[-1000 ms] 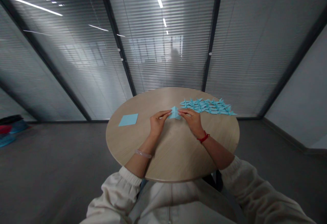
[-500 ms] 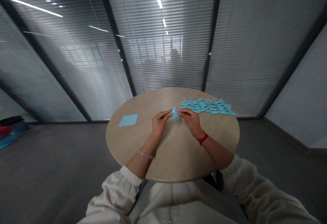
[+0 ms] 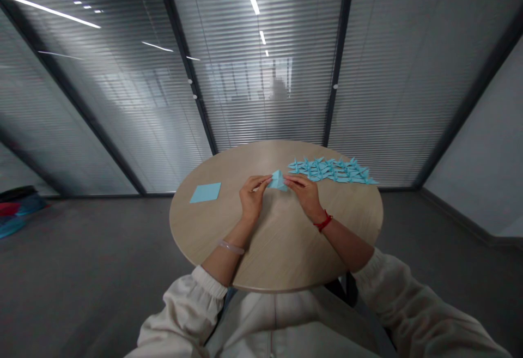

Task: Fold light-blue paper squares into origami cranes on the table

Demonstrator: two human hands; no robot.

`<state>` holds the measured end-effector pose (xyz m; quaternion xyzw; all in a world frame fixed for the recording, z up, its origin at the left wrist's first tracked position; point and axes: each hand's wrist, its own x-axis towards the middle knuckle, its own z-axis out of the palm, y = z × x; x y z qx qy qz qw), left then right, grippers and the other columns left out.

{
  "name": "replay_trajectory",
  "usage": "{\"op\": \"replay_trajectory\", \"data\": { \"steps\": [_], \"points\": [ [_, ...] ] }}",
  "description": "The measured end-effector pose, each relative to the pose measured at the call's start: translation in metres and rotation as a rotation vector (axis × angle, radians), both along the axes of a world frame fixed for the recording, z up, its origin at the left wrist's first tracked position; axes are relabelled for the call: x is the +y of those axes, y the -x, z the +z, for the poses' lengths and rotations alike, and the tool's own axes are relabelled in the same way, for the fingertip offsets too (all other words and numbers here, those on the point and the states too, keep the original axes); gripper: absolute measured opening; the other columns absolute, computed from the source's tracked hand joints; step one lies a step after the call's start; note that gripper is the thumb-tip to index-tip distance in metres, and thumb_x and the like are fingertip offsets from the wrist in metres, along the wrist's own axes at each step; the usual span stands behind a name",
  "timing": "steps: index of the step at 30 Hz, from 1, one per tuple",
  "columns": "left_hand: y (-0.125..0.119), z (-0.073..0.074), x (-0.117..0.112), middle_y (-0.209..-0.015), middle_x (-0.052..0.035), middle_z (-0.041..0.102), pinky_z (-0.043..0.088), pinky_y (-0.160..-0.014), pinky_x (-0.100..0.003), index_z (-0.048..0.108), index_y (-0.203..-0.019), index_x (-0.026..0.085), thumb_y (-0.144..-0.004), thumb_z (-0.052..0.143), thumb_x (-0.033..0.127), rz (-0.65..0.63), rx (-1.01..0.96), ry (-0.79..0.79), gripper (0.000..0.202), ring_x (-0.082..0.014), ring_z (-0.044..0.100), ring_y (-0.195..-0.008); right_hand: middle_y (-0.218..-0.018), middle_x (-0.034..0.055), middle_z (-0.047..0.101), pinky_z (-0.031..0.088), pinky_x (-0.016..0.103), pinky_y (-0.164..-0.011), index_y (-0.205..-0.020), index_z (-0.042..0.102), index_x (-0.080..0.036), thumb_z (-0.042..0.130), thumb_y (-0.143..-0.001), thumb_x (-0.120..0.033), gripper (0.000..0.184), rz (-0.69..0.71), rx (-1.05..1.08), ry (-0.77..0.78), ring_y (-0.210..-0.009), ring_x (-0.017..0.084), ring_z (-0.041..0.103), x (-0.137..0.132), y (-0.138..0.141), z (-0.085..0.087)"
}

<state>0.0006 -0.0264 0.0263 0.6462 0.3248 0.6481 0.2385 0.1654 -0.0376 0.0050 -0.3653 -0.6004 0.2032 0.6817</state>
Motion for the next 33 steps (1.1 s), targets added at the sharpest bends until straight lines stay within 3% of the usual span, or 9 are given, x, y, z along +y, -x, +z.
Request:
{"op": "replay_trajectory", "data": {
  "steps": [4, 10, 15, 20, 23, 28, 33],
  "points": [
    [0.002, -0.001, 0.003, -0.088, -0.0065, 0.071, 0.048, -0.082, -0.035, 0.076, -0.083, 0.023, -0.08, 0.067, 0.035, -0.017, 0.017, -0.024, 0.015, -0.0191, 0.062, -0.083, -0.092, 0.0053, 0.071, 0.05, 0.036, -0.084, -0.086, 0.075, -0.026, 0.066, -0.08, -0.044, 0.021, -0.016, -0.037, -0.007, -0.09, 0.021, 0.063, -0.001, -0.002, 0.001],
    [0.008, -0.002, 0.003, -0.089, -0.0067, 0.071, 0.046, -0.084, -0.036, 0.077, -0.089, 0.027, -0.084, 0.064, 0.033, -0.033, 0.216, -0.186, 0.015, -0.0202, 0.061, -0.087, -0.109, 0.0068, 0.065, 0.05, 0.032, -0.082, -0.105, 0.068, -0.024, 0.061, -0.083, -0.046, 0.032, -0.045, 0.004, 0.02, -0.096, 0.019, 0.061, -0.001, -0.006, 0.004],
    [0.01, -0.002, 0.002, -0.087, -0.0058, 0.072, 0.044, -0.083, -0.036, 0.075, -0.097, 0.027, -0.09, 0.056, 0.031, 0.015, 0.422, -0.397, 0.02, -0.0199, 0.057, -0.09, -0.099, 0.0064, 0.066, 0.052, 0.03, -0.074, -0.096, 0.069, -0.022, 0.064, -0.08, -0.048, 0.032, 0.058, -0.019, 0.091, -0.087, 0.018, 0.063, 0.004, -0.003, 0.001],
    [0.011, -0.003, 0.002, -0.088, -0.0055, 0.072, 0.044, -0.078, -0.034, 0.073, -0.1, 0.024, -0.092, 0.053, 0.03, 0.066, 0.53, -0.464, 0.023, -0.0185, 0.055, -0.086, -0.092, 0.0055, 0.069, 0.054, 0.032, -0.073, -0.091, 0.07, -0.02, 0.068, -0.075, -0.049, 0.033, 0.094, 0.074, 0.138, -0.08, 0.018, 0.065, 0.007, -0.002, -0.002],
    [0.007, -0.006, 0.002, -0.09, -0.0057, 0.072, 0.046, -0.076, -0.033, 0.071, -0.104, 0.024, -0.092, 0.054, 0.029, 0.072, 0.528, -0.421, 0.022, -0.0178, 0.057, -0.085, -0.089, 0.005, 0.07, 0.055, 0.033, -0.074, -0.09, 0.07, -0.02, 0.07, -0.072, -0.048, 0.033, 0.083, 0.111, 0.148, -0.078, 0.018, 0.065, 0.008, -0.002, -0.002],
    [-0.003, -0.011, 0.003, -0.093, -0.0045, 0.07, 0.048, -0.069, -0.027, 0.055, -0.121, 0.023, -0.084, 0.066, 0.03, 0.06, 0.421, -0.131, 0.039, -0.015, 0.063, -0.08, -0.085, 0.0045, 0.07, 0.055, 0.033, -0.074, -0.086, 0.069, -0.02, 0.072, -0.071, -0.044, 0.029, 0.039, 0.14, 0.123, -0.076, 0.018, 0.065, 0.008, 0.001, -0.001],
    [-0.008, -0.012, 0.002, -0.087, -0.0017, 0.069, 0.048, -0.068, -0.025, 0.049, -0.119, 0.023, -0.08, 0.069, 0.028, 0.028, 0.267, 0.048, 0.044, -0.0137, 0.065, -0.076, -0.085, 0.0043, 0.069, 0.055, 0.032, -0.071, -0.082, 0.069, -0.02, 0.07, -0.074, -0.041, 0.022, 0.006, 0.087, 0.072, -0.075, 0.018, 0.065, 0.005, 0.005, -0.002]
  ]
}}
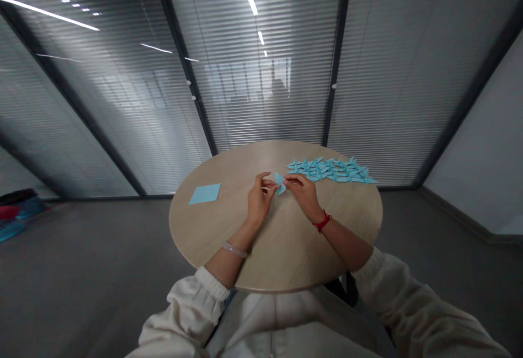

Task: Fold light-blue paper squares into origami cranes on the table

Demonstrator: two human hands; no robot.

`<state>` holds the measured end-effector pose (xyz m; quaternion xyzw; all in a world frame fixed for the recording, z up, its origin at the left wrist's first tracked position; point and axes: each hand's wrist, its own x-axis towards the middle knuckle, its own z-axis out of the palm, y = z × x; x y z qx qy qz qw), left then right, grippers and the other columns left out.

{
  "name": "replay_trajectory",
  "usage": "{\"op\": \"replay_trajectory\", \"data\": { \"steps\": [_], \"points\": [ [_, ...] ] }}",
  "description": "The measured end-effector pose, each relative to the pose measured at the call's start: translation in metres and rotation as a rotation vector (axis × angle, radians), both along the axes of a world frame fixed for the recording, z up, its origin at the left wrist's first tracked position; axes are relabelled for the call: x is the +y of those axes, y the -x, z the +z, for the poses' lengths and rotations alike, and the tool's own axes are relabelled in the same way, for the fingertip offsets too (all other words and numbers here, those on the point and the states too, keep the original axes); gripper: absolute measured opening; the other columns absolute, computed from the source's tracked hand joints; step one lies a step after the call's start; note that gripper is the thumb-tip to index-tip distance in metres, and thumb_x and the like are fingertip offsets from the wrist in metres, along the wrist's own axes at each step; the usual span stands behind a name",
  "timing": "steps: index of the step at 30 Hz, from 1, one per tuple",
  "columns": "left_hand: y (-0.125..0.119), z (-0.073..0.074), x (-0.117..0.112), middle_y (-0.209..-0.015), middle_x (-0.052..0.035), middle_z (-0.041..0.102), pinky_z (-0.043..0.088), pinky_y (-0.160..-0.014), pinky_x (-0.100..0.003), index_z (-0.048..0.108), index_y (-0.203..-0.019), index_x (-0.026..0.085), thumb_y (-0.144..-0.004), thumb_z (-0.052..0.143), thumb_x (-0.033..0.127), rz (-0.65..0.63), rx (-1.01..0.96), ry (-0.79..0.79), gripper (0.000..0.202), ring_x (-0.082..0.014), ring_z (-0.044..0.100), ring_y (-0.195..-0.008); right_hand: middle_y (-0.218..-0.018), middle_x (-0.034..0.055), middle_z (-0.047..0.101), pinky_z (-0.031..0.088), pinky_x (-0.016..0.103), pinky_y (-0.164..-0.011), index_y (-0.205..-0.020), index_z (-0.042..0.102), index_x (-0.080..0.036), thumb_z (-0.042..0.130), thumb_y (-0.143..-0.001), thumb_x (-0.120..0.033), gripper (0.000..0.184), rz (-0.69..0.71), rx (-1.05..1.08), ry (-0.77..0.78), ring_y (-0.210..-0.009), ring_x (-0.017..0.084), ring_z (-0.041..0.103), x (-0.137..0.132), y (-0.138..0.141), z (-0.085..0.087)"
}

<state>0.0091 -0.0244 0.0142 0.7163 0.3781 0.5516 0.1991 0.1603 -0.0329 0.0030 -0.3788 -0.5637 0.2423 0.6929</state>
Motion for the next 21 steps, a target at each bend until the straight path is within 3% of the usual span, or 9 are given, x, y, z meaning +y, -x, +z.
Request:
{"op": "replay_trajectory", "data": {
  "steps": [7, 12, 18, 21],
  "points": [
    [-0.005, 0.0, -0.001, -0.079, 0.0013, 0.065, 0.048, -0.065, -0.023, 0.052, -0.11, 0.021, -0.079, 0.067, 0.028, 0.015, -0.038, 0.046, 0.034, -0.0114, 0.062, -0.069, -0.088, 0.005, 0.068, 0.055, 0.032, -0.07, -0.087, 0.071, -0.022, 0.066, -0.079, -0.04, 0.02, -0.071, -0.112, -0.048, -0.076, 0.018, 0.065, 0.001, 0.0, -0.005],
    [-0.006, 0.001, -0.003, -0.074, 0.0032, 0.062, 0.049, -0.069, -0.024, 0.054, -0.106, 0.021, -0.08, 0.065, 0.027, -0.028, -0.007, 0.002, 0.029, -0.0103, 0.06, -0.067, -0.088, 0.0049, 0.069, 0.055, 0.033, -0.074, -0.086, 0.072, -0.022, 0.068, -0.077, -0.04, 0.02, -0.041, -0.103, -0.049, -0.078, 0.019, 0.065, 0.0, -0.001, -0.003],
    [-0.002, -0.003, 0.007, -0.096, -0.0048, 0.061, 0.05, -0.074, -0.027, 0.053, -0.115, 0.021, -0.079, 0.067, 0.032, -0.043, -0.148, -0.014, 0.04, -0.0154, 0.061, -0.089, -0.083, 0.0037, 0.071, 0.055, 0.034, -0.074, -0.085, 0.071, -0.02, 0.076, -0.066, -0.036, 0.025, 0.037, 0.214, 0.071, -0.075, 0.017, 0.065, 0.007, -0.006, -0.004],
    [-0.001, -0.009, 0.017, -0.107, -0.0089, 0.057, 0.052, -0.075, -0.03, 0.051, -0.118, 0.021, -0.068, 0.076, 0.031, -0.021, -0.242, 0.098, 0.056, -0.0202, 0.058, -0.101, -0.082, 0.0029, 0.07, 0.055, 0.034, -0.074, -0.087, 0.07, -0.019, 0.077, -0.065, -0.035, 0.028, 0.042, 0.363, 0.092, -0.072, 0.016, 0.065, 0.01, -0.01, -0.005]
  ]
}}
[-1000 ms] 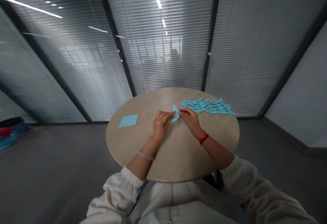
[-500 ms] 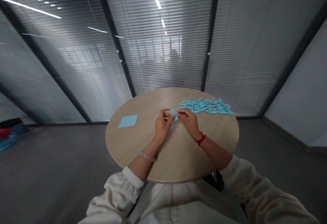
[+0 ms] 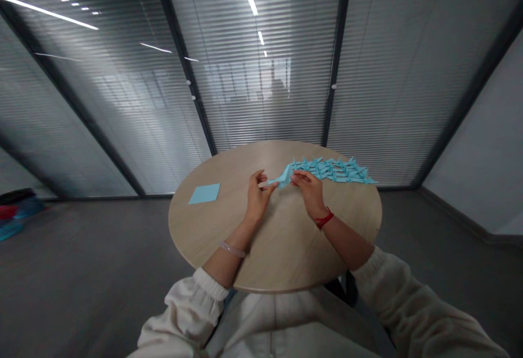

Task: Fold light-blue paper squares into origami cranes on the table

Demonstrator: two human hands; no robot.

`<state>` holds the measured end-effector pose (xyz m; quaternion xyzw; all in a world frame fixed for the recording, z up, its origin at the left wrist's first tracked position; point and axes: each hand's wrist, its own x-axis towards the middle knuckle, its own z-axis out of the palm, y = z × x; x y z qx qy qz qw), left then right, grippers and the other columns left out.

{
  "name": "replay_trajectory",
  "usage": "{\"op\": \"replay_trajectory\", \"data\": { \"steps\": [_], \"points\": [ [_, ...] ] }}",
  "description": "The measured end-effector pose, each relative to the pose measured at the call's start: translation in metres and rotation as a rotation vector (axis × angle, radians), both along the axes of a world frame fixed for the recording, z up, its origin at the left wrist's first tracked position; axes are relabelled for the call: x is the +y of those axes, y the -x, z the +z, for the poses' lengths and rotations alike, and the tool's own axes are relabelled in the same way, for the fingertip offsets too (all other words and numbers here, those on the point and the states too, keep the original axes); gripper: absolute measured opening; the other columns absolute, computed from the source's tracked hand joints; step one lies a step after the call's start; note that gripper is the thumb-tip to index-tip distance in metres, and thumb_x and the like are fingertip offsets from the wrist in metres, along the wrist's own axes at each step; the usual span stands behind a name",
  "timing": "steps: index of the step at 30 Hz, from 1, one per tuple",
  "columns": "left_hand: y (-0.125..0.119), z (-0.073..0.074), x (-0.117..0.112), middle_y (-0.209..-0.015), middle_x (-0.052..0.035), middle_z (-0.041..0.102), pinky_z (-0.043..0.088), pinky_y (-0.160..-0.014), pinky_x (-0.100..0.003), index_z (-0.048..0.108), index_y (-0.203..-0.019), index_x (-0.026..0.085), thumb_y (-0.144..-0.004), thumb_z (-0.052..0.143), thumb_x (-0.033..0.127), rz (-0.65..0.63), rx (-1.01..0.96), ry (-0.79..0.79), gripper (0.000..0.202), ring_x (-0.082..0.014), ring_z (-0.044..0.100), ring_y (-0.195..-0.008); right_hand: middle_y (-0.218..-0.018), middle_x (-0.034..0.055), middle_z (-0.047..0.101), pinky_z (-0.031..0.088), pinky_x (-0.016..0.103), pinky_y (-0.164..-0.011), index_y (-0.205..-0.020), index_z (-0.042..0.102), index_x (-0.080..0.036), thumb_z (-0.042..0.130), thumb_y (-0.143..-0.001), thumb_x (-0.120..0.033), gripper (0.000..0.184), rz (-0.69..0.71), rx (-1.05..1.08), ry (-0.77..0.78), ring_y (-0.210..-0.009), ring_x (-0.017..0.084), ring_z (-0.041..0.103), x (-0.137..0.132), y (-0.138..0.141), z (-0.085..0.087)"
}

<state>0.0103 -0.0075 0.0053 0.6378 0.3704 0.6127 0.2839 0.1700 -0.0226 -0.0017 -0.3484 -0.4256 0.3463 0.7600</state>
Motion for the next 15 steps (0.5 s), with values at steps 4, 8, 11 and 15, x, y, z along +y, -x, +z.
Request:
{"op": "replay_trajectory", "data": {
  "steps": [4, 8, 11, 15],
  "points": [
    [-0.001, -0.006, 0.008, -0.098, -0.0062, 0.062, 0.053, -0.078, -0.034, 0.052, -0.114, 0.019, -0.057, 0.083, 0.027, -0.212, -0.064, 0.225, 0.065, -0.0185, 0.064, -0.089, -0.082, 0.0026, 0.07, 0.055, 0.034, -0.077, -0.087, 0.069, -0.018, 0.079, -0.062, -0.034, 0.03, 0.002, 0.104, 0.011, -0.076, 0.015, 0.065, 0.001, -0.001, -0.001],
    [-0.001, -0.002, 0.003, -0.081, -0.0028, 0.067, 0.054, -0.08, -0.035, 0.058, -0.096, 0.015, -0.062, 0.079, 0.035, -0.362, -0.058, 0.271, 0.044, -0.0168, 0.066, -0.076, -0.082, 0.0026, 0.07, 0.055, 0.034, -0.078, -0.086, 0.068, -0.018, 0.079, -0.062, -0.034, 0.031, 0.043, 0.085, 0.016, -0.075, 0.015, 0.065, 0.0, 0.0, -0.001],
    [0.001, 0.004, -0.002, -0.082, -0.0052, 0.07, 0.055, -0.077, -0.034, 0.06, -0.089, 0.014, -0.066, 0.076, 0.039, -0.314, -0.088, 0.24, 0.037, -0.017, 0.067, -0.076, -0.079, 0.0023, 0.07, 0.055, 0.036, -0.078, -0.084, 0.068, -0.018, 0.079, -0.061, -0.035, 0.031, 0.054, 0.029, 0.03, -0.073, 0.015, 0.065, -0.002, 0.001, 0.0],
    [0.003, 0.008, -0.003, -0.083, -0.0077, 0.071, 0.056, -0.071, -0.032, 0.064, -0.09, 0.014, -0.068, 0.073, 0.041, -0.23, -0.075, 0.17, 0.036, -0.0181, 0.068, -0.076, -0.079, 0.0029, 0.07, 0.054, 0.036, -0.078, -0.082, 0.068, -0.018, 0.08, -0.06, -0.037, 0.032, 0.042, -0.062, 0.036, -0.073, 0.016, 0.065, -0.004, 0.001, 0.003]
  ]
}}
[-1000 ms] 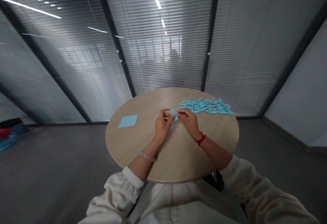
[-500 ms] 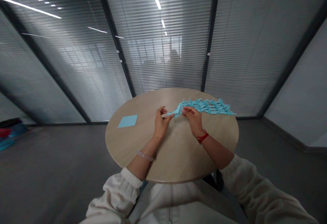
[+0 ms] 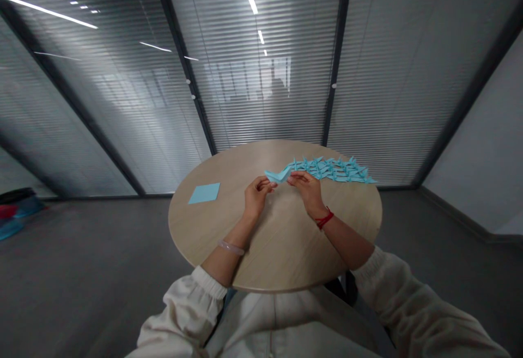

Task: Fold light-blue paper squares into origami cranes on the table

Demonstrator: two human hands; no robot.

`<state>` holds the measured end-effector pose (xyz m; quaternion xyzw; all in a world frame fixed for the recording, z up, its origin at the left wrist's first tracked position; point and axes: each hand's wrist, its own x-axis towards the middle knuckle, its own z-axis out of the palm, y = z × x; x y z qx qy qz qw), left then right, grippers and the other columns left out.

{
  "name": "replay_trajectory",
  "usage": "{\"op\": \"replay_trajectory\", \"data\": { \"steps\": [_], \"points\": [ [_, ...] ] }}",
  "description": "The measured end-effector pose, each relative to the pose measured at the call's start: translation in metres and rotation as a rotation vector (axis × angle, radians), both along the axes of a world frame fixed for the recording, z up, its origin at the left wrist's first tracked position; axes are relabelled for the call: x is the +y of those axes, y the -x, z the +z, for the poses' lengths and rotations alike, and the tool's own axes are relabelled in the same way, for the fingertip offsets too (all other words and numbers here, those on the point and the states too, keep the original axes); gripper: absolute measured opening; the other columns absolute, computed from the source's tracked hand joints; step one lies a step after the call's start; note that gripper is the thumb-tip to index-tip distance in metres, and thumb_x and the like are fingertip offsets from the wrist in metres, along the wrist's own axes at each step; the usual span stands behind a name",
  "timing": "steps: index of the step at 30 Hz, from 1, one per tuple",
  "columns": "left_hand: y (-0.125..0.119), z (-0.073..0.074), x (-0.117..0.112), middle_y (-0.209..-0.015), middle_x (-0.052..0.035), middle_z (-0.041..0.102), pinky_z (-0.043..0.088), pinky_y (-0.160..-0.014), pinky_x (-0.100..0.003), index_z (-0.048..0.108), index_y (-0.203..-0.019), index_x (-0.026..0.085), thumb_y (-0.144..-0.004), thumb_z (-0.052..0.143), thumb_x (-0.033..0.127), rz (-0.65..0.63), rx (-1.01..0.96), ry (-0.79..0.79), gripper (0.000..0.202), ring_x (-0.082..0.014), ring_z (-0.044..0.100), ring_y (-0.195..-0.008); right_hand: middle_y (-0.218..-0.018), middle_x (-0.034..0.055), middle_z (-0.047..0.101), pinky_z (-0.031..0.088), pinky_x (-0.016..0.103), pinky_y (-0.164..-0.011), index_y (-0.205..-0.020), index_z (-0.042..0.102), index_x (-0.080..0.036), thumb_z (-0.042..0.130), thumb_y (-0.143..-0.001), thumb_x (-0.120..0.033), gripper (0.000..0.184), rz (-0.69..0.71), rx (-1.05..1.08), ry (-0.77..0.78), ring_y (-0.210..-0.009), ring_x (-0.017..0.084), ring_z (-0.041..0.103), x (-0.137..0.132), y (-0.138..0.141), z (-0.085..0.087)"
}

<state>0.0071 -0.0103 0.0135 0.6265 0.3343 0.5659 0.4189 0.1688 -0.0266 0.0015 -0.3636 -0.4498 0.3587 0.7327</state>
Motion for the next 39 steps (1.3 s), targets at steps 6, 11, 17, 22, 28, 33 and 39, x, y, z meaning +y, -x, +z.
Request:
{"op": "replay_trajectory", "data": {
  "steps": [6, 11, 17, 22, 28, 33, 39],
  "points": [
    [0.002, 0.002, -0.003, -0.08, -0.0046, 0.071, 0.056, -0.066, -0.029, 0.07, -0.081, 0.017, -0.076, 0.065, 0.04, 0.102, 0.185, -0.15, 0.024, -0.015, 0.065, -0.067, -0.082, 0.004, 0.071, 0.054, 0.037, -0.08, -0.079, 0.069, -0.019, 0.076, -0.063, -0.043, 0.03, 0.016, -0.158, -0.045, -0.078, 0.019, 0.066, -0.001, 0.002, 0.002],
    [0.003, 0.001, -0.003, -0.086, -0.0046, 0.072, 0.055, -0.065, -0.028, 0.07, -0.086, 0.018, -0.08, 0.061, 0.039, 0.104, 0.269, -0.2, 0.024, -0.0135, 0.063, -0.065, -0.083, 0.0036, 0.07, 0.054, 0.035, -0.077, -0.086, 0.07, -0.02, 0.076, -0.065, -0.043, 0.033, 0.074, -0.202, -0.045, -0.078, 0.018, 0.066, -0.001, 0.004, 0.002],
    [0.003, 0.002, -0.004, -0.082, -0.0033, 0.067, 0.055, -0.065, -0.027, 0.065, -0.085, 0.018, -0.084, 0.055, 0.038, 0.053, 0.321, -0.213, 0.023, -0.0141, 0.062, -0.069, -0.081, 0.0044, 0.07, 0.054, 0.033, -0.071, -0.084, 0.071, -0.019, 0.073, -0.067, -0.047, 0.033, 0.101, -0.281, -0.004, -0.071, 0.017, 0.064, -0.002, 0.004, 0.001],
    [0.002, 0.004, -0.007, -0.079, -0.0025, 0.063, 0.053, -0.065, -0.026, 0.061, -0.083, 0.019, -0.087, 0.05, 0.043, 0.013, 0.358, -0.212, 0.027, -0.014, 0.06, -0.068, -0.075, 0.0027, 0.069, 0.053, 0.033, -0.07, -0.075, 0.069, -0.019, 0.073, -0.066, -0.051, 0.033, 0.125, -0.295, 0.017, -0.07, 0.018, 0.064, -0.002, 0.003, 0.002],
    [0.001, 0.005, -0.008, -0.071, 0.0002, 0.055, 0.049, -0.064, -0.026, 0.053, -0.081, 0.02, -0.092, 0.039, 0.047, 0.04, 0.397, -0.213, 0.033, -0.0126, 0.055, -0.062, -0.071, 0.0001, 0.066, 0.053, 0.032, -0.069, -0.075, 0.064, -0.021, 0.069, -0.068, -0.059, 0.038, 0.234, -0.363, 0.0, -0.069, 0.017, 0.063, -0.005, 0.006, 0.005],
    [-0.001, 0.005, -0.012, -0.068, 0.0014, 0.052, 0.045, -0.064, -0.026, 0.049, -0.078, 0.021, -0.094, 0.037, 0.048, 0.021, 0.464, -0.26, 0.034, -0.0121, 0.053, -0.06, -0.065, -0.0035, 0.056, 0.051, 0.027, -0.06, -0.074, 0.052, -0.023, 0.052, -0.079, -0.067, 0.044, 0.273, -0.404, -0.027, -0.062, 0.014, 0.056, -0.011, 0.011, 0.008],
    [-0.005, 0.004, -0.017, -0.055, 0.0041, 0.046, 0.04, -0.057, -0.026, 0.042, -0.073, 0.022, -0.094, 0.029, 0.058, 0.016, 0.428, -0.182, 0.043, -0.0128, 0.049, -0.052, -0.062, -0.0037, 0.051, 0.047, 0.026, -0.059, -0.069, 0.046, -0.023, 0.047, -0.085, -0.064, 0.044, 0.274, -0.494, -0.081, -0.061, 0.014, 0.05, -0.017, 0.015, 0.011]
  ]
}}
